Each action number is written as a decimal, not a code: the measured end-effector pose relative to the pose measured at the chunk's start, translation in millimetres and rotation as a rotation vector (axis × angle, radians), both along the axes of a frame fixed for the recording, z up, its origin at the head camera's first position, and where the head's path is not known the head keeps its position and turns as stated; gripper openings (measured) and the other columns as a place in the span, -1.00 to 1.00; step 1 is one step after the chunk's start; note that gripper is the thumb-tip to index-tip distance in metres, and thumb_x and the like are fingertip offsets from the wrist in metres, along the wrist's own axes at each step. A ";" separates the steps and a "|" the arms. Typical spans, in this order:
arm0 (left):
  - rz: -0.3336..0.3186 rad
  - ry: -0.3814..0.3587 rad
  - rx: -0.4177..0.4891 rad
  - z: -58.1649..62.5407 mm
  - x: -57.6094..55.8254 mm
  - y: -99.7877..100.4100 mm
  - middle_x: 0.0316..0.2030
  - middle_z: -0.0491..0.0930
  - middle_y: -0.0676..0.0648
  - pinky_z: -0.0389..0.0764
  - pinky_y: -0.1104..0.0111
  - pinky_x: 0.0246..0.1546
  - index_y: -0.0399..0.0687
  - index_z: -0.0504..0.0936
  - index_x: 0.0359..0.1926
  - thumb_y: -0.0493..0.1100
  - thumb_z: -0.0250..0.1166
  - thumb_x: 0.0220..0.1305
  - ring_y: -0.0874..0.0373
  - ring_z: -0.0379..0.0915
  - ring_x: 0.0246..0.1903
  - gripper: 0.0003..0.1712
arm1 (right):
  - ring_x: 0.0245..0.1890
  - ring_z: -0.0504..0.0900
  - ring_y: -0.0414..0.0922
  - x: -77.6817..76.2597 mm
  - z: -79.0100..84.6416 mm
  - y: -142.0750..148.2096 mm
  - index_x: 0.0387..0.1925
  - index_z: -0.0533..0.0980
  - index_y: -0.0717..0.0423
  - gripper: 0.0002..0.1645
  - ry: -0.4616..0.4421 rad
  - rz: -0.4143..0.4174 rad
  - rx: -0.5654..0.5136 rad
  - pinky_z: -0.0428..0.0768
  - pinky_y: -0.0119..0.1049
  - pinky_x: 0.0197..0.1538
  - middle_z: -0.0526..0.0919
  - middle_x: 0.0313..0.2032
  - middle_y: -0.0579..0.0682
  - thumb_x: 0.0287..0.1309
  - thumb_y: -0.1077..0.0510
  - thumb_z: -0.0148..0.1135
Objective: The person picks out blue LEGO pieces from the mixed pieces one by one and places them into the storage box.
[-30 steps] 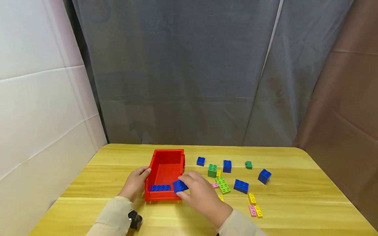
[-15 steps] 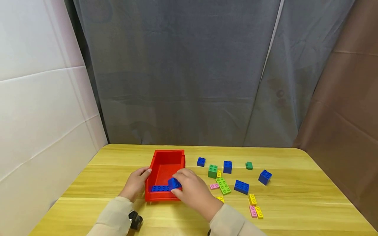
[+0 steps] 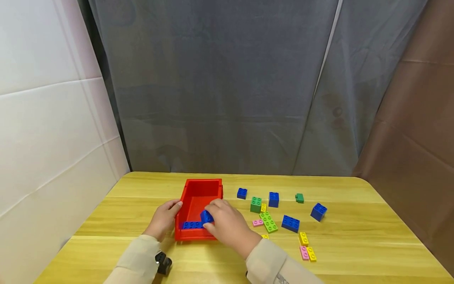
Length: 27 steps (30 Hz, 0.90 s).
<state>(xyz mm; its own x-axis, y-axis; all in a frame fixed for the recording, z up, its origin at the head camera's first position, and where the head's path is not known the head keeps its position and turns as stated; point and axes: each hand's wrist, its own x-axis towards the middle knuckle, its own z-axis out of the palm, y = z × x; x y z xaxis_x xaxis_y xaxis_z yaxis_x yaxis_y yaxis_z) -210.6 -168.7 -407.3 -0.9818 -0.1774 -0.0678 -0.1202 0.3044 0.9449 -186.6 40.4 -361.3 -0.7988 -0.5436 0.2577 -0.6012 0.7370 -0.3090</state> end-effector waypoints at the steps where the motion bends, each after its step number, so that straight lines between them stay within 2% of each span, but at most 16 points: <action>1: 0.000 -0.001 0.000 0.0 0.0 -0.2 0.20 0.43 -0.36 0.38 -0.08 0.21 -0.34 0.38 0.28 -0.12 -0.05 0.50 -0.27 0.36 0.16 -0.52 | 0.02 0.54 -0.09 -1.0 -0.3 -0.8 0.10 0.55 0.12 -0.47 0.006 0.003 0.009 0.63 -0.27 0.01 0.57 0.02 0.00 0.12 0.00 0.38; 14: 0.002 0.015 -0.007 2.4 1.3 -0.1 0.19 0.43 -0.38 0.39 -0.08 0.20 -0.38 0.39 0.26 -0.13 -0.04 0.50 -0.28 0.37 0.15 -0.52 | 0.03 0.53 -0.10 -9.4 0.3 -10.5 0.13 0.54 0.11 -0.43 -0.016 0.000 0.113 0.60 -0.24 0.08 0.57 0.02 -0.01 0.14 -0.07 0.34; 27: -0.001 0.012 0.007 2.6 1.8 0.2 0.20 0.42 -0.38 0.38 -0.07 0.22 -0.38 0.39 0.26 -0.13 -0.04 0.50 -0.27 0.35 0.17 -0.52 | 0.03 0.51 -0.09 -17.4 -2.0 -19.9 0.13 0.54 0.07 -0.42 0.000 -0.011 0.208 0.60 -0.23 0.07 0.58 -0.02 -0.01 0.11 -0.08 0.37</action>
